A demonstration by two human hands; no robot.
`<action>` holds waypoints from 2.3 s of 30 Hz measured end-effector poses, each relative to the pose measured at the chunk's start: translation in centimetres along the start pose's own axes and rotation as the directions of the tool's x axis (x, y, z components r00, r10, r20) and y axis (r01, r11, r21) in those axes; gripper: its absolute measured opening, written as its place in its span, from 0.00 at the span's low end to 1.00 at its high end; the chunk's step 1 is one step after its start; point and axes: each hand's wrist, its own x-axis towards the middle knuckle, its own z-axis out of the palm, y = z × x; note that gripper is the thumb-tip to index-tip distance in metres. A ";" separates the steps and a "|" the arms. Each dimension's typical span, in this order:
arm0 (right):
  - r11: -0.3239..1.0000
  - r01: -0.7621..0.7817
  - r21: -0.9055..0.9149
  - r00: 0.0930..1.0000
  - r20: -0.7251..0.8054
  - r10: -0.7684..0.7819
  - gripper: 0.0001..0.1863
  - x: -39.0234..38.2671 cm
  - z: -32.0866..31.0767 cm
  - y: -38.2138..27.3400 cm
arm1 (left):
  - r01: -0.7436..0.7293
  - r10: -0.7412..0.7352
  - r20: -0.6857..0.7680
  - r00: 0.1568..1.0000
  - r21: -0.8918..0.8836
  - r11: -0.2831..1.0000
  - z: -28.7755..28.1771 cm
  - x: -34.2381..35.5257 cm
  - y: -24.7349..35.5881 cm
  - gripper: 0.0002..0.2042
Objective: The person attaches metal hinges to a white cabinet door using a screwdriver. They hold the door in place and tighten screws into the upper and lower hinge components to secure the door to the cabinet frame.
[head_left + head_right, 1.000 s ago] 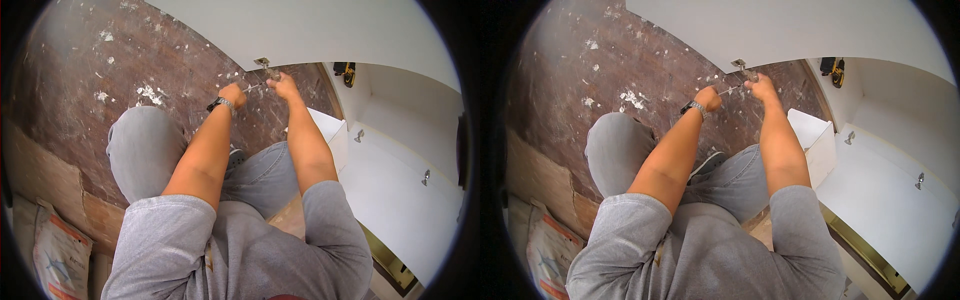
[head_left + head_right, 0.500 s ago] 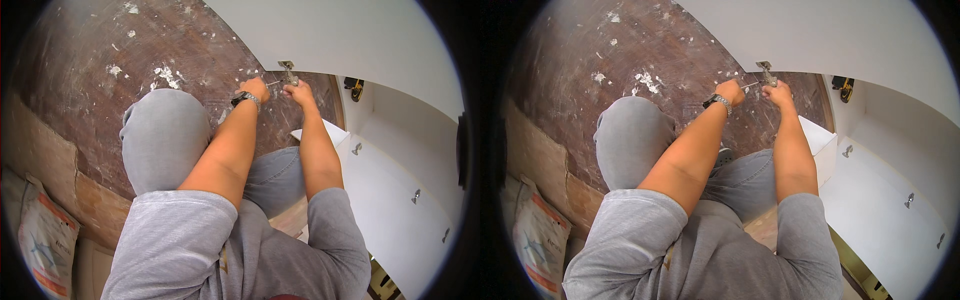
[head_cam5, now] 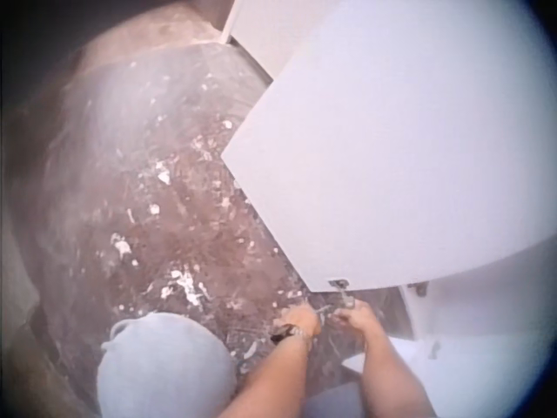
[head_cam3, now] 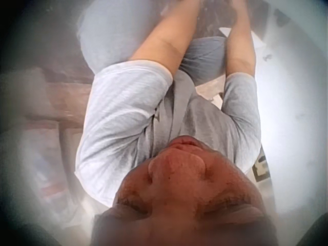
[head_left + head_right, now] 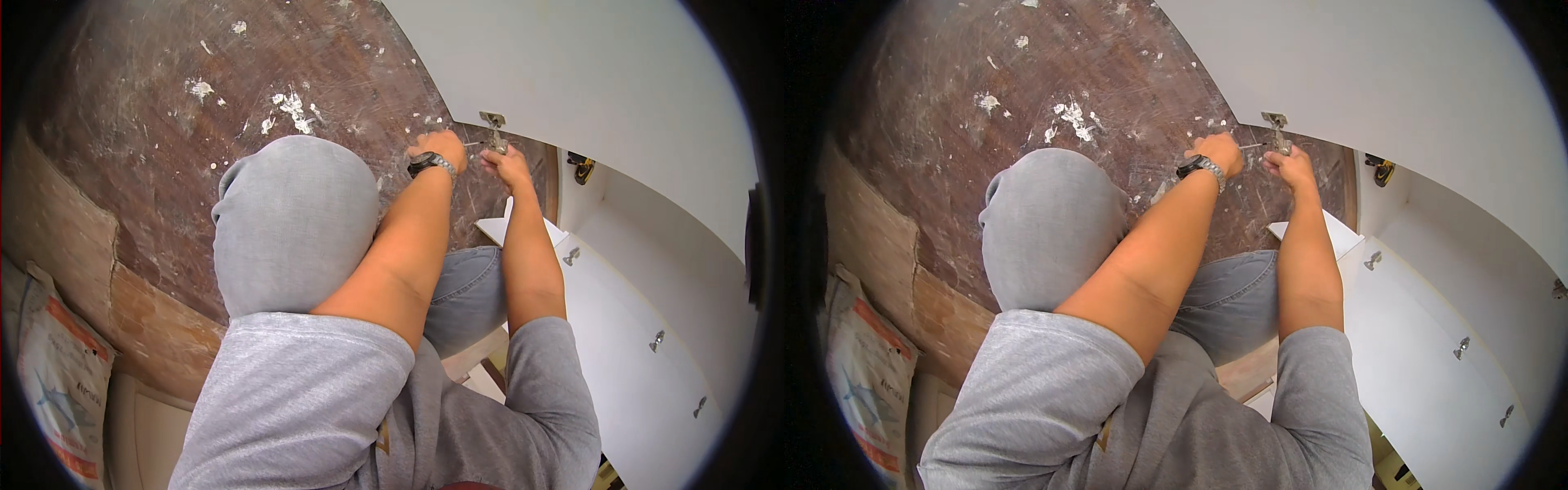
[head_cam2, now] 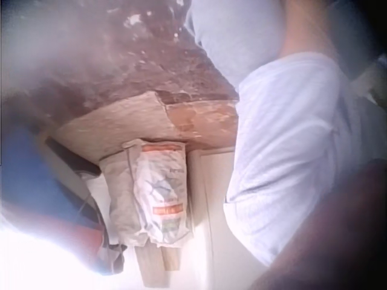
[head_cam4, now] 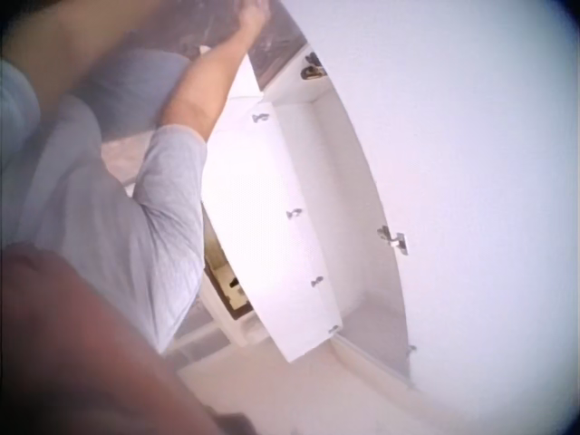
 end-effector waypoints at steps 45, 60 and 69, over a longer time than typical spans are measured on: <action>0.999 0.031 -0.032 0.991 -0.126 -0.035 0.14 0.5 -0.3 0.3 | -0.189 0.192 -0.207 0.959 0.033 0.981 1.4 -0.3 0.2 0.18; 0.991 0.118 -0.061 0.979 -0.161 -0.126 0.12 1.2 -0.3 1.0 | -0.438 0.441 -0.122 0.889 0.049 0.898 1.8 1.7 -2.9 0.13; 0.988 0.143 -0.057 0.984 -0.098 -0.148 0.13 1.4 -0.3 0.9 | -0.357 0.362 0.041 0.931 -0.103 0.928 0.2 3.3 -2.9 0.17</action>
